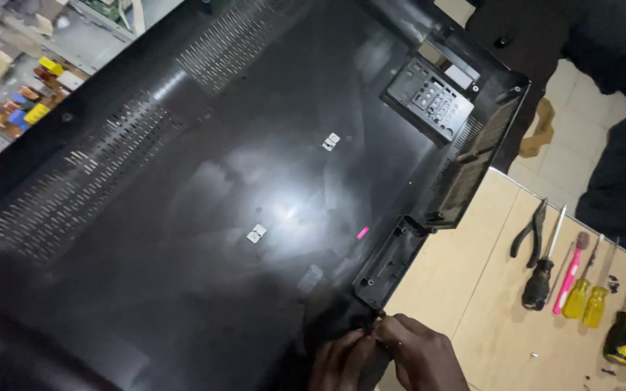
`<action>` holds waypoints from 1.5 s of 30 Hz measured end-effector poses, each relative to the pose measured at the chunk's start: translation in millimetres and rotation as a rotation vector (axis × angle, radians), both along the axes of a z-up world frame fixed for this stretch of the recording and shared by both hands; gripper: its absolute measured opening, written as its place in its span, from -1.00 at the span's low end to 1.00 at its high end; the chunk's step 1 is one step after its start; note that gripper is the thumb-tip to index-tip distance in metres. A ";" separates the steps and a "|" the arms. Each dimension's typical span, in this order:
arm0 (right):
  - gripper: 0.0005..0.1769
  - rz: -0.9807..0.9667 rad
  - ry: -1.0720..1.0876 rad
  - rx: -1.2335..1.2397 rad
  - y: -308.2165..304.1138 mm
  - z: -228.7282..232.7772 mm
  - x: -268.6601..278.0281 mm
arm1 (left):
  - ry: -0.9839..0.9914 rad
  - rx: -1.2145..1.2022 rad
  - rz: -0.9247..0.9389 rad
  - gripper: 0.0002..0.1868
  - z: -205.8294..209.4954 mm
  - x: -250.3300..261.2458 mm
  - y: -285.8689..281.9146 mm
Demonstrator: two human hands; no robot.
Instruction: The person wipes the back cover of a television with a black cloth, then uses a screwdriver to pry and unscrew along the edge of the back panel, working the panel loose from the TV chassis on the workbench.
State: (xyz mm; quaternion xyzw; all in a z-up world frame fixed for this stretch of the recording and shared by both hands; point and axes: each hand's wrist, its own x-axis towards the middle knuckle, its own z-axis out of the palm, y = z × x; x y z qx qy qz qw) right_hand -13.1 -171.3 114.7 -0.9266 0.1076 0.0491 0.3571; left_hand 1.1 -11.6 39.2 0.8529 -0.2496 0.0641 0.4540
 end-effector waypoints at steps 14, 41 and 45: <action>-0.73 0.023 0.190 0.002 -6.1 14.8 32.9 | 0.562 -0.036 -0.402 -0.22 -22.7 32.2 -8.9; -0.62 -0.784 0.117 0.755 22.0 -44.2 -39.7 | -0.131 0.076 -0.305 -0.47 -21.0 5.5 -6.0; -0.69 -0.728 0.072 0.645 20.3 -56.9 -39.2 | -0.287 0.055 -0.274 -0.72 -9.9 7.1 -8.2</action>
